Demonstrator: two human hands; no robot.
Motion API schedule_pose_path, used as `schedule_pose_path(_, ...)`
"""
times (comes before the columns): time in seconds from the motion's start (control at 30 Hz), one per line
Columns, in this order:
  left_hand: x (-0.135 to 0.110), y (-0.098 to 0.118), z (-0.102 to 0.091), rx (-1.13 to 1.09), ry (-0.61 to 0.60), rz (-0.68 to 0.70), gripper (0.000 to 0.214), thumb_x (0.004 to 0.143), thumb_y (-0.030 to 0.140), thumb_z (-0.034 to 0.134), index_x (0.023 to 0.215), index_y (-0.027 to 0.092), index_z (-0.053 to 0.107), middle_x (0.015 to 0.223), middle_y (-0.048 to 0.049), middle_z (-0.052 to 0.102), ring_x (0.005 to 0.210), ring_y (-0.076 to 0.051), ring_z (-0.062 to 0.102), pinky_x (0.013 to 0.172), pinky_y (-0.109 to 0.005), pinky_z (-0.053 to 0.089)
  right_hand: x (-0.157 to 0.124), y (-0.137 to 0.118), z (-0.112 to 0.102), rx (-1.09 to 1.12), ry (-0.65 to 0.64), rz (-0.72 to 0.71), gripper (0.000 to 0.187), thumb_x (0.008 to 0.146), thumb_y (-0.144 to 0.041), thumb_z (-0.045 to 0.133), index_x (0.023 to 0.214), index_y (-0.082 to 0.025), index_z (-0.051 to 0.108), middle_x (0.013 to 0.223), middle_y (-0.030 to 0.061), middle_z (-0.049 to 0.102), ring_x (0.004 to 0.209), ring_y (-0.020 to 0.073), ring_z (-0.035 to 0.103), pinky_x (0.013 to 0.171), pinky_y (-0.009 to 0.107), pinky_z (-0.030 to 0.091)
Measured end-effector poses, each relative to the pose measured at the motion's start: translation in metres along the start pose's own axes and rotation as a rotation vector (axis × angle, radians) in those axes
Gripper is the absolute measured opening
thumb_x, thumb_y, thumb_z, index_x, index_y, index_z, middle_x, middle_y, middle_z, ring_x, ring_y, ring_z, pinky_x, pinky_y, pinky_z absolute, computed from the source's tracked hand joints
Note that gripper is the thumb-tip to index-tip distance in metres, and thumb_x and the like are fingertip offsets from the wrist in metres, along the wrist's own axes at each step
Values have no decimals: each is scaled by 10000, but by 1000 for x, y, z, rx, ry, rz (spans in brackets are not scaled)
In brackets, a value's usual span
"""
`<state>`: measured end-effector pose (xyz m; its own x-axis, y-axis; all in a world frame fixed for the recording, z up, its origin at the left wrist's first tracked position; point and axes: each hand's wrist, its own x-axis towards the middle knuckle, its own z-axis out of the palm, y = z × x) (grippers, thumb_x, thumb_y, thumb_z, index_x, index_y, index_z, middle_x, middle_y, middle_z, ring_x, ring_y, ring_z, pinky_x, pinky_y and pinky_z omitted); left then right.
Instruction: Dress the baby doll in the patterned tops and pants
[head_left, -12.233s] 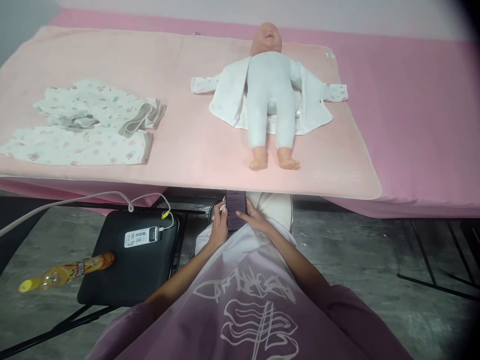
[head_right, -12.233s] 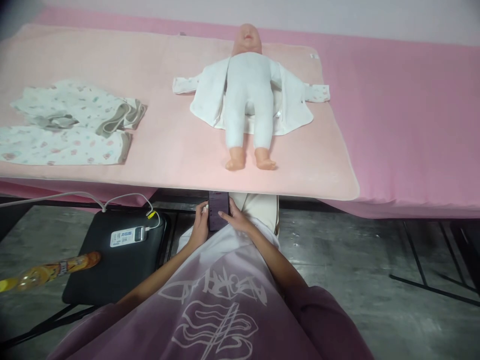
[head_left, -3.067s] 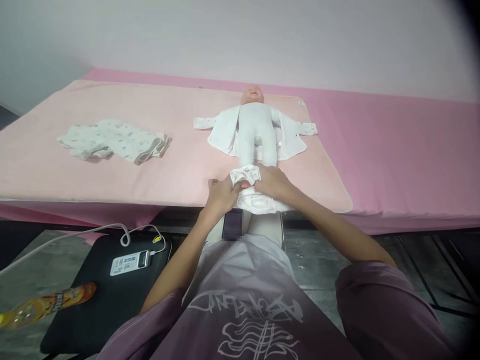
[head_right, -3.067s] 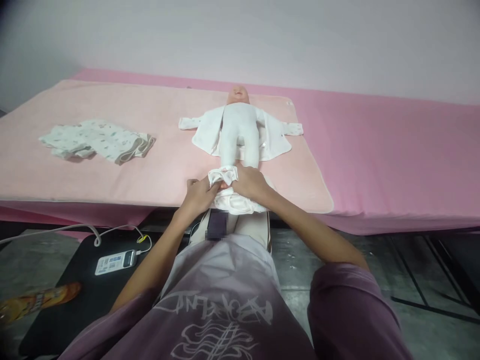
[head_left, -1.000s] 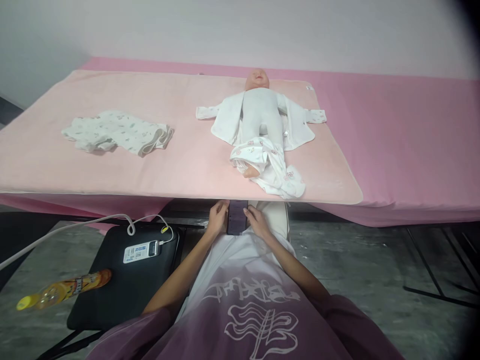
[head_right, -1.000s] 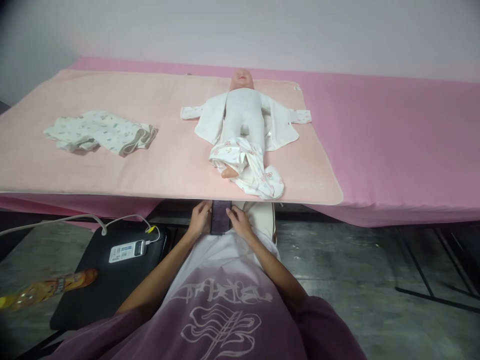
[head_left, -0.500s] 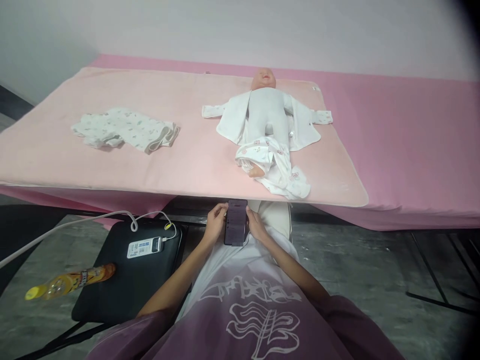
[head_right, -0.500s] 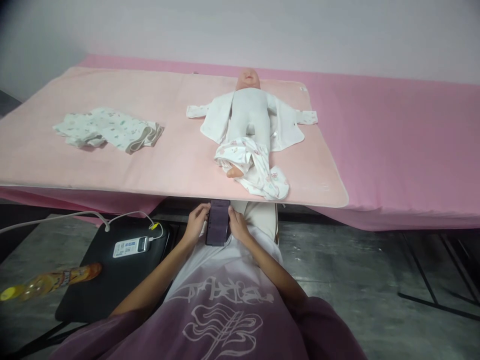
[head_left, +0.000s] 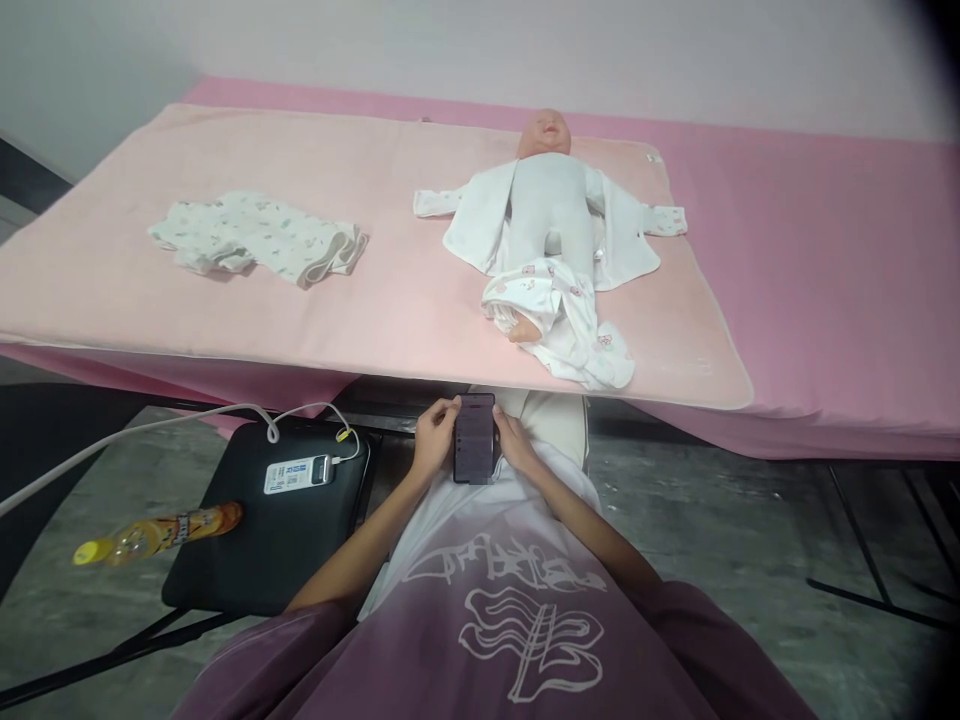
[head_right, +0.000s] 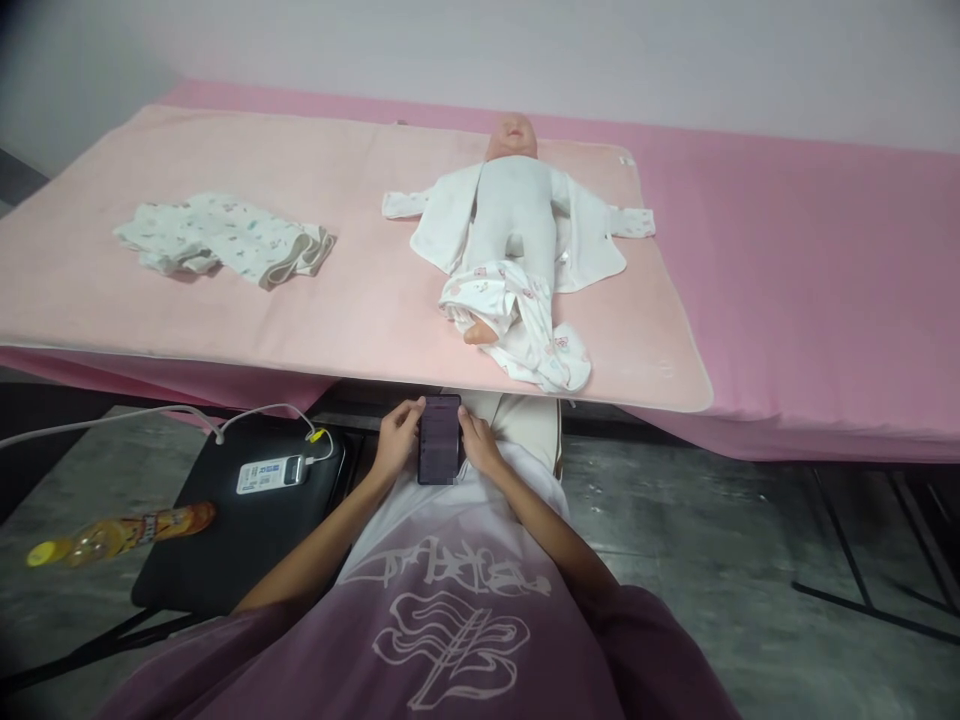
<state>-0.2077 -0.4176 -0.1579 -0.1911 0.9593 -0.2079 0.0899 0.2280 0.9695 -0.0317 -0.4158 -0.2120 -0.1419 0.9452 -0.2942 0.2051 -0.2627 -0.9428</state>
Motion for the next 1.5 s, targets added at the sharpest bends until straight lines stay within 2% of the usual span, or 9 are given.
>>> schedule_pose_path(0.27, 2, -5, 2, -21, 9, -4, 490, 918, 647, 740, 745, 190, 708, 713, -4, 624, 720, -158, 560, 702, -260, 450, 2, 6, 1, 16, 1, 2, 806, 969, -954, 307, 780, -233, 615, 712, 27, 591, 731, 214, 535, 730, 340, 459)
schedule_pose_path(0.53, 0, -5, 1, -3, 13, -10, 509, 935, 665, 725, 753, 190, 700, 726, -7, 633, 729, -159, 566, 708, -260, 450, 0, 2, -1, 33, -1, -15, 777, 977, -939, 326, 767, -238, 588, 722, 27, 589, 767, 221, 566, 769, 343, 477)
schedule_pose_path(0.8, 0, -5, 3, 2, 18, -18, 550, 915, 714, 732, 758, 187, 712, 727, -14, 641, 727, -164, 571, 701, -267, 456, 0, 4, -1, 56, -12, 22, 790, 959, -958, 334, 763, -233, 580, 742, 27, 616, 722, 200, 541, 721, 328, 456)
schedule_pose_path(1.03, 0, -7, 3, -3, 11, -24, 513, 913, 681, 742, 773, 188, 714, 744, -12, 648, 713, -157, 565, 710, -269, 462, 0, 4, -2, 34, -3, -3, 785, 988, -928, 332, 796, -229, 632, 719, 26, 601, 742, 217, 551, 747, 339, 468)
schedule_pose_path(1.23, 2, -9, 4, -2, 10, -10, 494, 914, 663, 739, 770, 191, 714, 748, -12, 646, 730, -163, 569, 722, -267, 460, 0, 4, -2, 21, 4, -2, 799, 980, -944, 313, 737, -235, 590, 658, 10, 546, 707, 210, 533, 740, 341, 464)
schedule_pose_path(1.5, 4, -14, 3, 3, 11, 2, 453, 920, 623, 738, 793, 188, 729, 771, -10, 663, 751, -160, 573, 729, -258, 454, -1, 3, -2, 29, 7, 1, 801, 977, -946, 329, 750, -230, 609, 679, 18, 572, 716, 213, 547, 713, 337, 468)
